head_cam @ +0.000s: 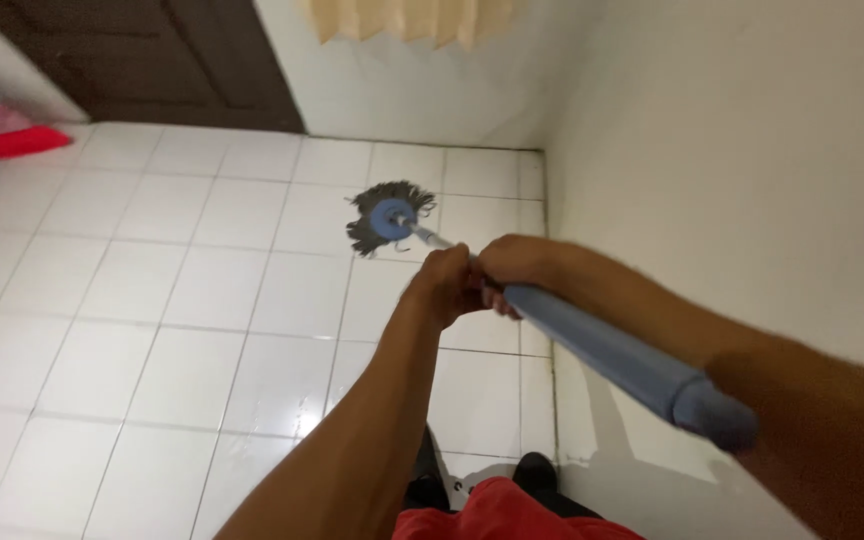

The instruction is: Mopping a tiled floor with a spin mop.

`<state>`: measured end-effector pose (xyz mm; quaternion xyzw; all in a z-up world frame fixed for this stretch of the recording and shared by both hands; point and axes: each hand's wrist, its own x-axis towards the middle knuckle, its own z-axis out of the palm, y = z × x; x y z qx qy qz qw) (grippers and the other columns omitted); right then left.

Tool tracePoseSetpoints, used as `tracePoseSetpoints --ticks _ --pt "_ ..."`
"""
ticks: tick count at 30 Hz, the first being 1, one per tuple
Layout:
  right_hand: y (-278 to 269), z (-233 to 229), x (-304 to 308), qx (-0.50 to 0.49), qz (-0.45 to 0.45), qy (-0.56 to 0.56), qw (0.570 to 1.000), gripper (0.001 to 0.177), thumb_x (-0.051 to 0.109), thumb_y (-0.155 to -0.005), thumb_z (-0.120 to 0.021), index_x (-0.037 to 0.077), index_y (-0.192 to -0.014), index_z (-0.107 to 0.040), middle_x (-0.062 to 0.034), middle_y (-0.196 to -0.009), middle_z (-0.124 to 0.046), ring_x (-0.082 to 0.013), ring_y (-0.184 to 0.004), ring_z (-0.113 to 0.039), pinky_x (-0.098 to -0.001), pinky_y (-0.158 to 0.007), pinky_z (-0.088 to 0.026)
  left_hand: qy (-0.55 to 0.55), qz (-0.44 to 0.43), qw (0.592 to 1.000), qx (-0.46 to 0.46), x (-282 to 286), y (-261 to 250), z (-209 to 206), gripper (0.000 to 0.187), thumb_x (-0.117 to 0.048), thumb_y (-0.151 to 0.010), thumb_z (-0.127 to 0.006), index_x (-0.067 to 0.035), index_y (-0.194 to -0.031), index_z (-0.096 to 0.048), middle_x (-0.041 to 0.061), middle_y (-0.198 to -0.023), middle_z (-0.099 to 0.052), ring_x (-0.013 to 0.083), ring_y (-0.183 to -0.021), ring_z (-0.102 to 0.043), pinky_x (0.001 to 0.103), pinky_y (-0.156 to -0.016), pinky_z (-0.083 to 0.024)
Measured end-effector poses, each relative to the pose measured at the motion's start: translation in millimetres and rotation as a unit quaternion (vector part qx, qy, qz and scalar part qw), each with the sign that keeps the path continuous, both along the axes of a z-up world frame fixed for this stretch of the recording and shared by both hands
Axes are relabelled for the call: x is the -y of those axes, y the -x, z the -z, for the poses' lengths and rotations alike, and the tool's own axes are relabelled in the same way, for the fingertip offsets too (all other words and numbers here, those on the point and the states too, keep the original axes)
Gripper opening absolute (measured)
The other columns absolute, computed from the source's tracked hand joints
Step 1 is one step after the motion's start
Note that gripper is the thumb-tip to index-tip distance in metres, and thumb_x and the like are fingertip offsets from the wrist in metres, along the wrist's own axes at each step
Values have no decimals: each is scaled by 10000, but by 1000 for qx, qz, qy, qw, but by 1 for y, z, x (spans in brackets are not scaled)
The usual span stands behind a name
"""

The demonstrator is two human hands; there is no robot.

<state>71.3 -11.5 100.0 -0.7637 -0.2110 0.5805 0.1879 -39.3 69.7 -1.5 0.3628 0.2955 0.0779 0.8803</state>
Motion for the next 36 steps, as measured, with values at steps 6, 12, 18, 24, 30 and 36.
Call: tracePoseSetpoints --ticks 6,12,18,24,30,36 --pt "13 -39 85 2 23 -21 1000 199 155 -959 -524 29 -805 -536 -77 -608 -531 -168 -458 -504 -357 -412 -443 -116 50 979 -163 58 -32 -15 217 -62 -923 -479 99 -900 -623 240 -776 -675 295 -592 -658 420 -487 -556" --pt "-3 -45 157 -3 86 -18 996 205 213 -991 -500 23 -959 -570 -56 -651 -538 -147 -457 -501 -343 -401 -442 -55 100 980 -164 121 -52 -34 182 -19 -912 -444 90 -877 -586 221 -747 -646 276 -546 -603 388 -453 -516" --pt "-21 -52 205 15 168 15 986 183 216 -1000 -500 60 -1024 -593 -66 -660 -544 -157 -464 -496 -356 -418 -443 -54 161 975 -142 166 -89 -34 201 -49 -945 -467 112 -911 -583 238 -781 -659 299 -571 -632 400 -468 -536" --pt "-53 -38 216 18 197 42 979 260 262 -1018 -499 40 -918 -590 -57 -628 -520 -159 -465 -477 -341 -423 -423 -107 207 964 -128 180 -127 -20 241 -123 -972 -534 89 -978 -649 214 -860 -706 267 -663 -715 387 -566 -637" --pt "-85 -41 182 -38 231 -1 972 203 189 -996 -482 22 -907 -554 -96 -659 -555 -185 -518 -522 -351 -479 -463 2 117 992 -53 150 -151 7 411 -275 -1030 -492 127 -1024 -576 215 -856 -650 339 -694 -650 454 -593 -621" --pt "-96 -42 146 -95 268 -66 956 233 200 -1013 -412 -8 -1049 -510 -172 -787 -599 -245 -666 -594 -382 -612 -532 -41 87 990 -100 133 -155 -52 537 -361 -1056 -446 109 -1315 -440 313 -1150 -642 330 -795 -729 526 -846 -649"
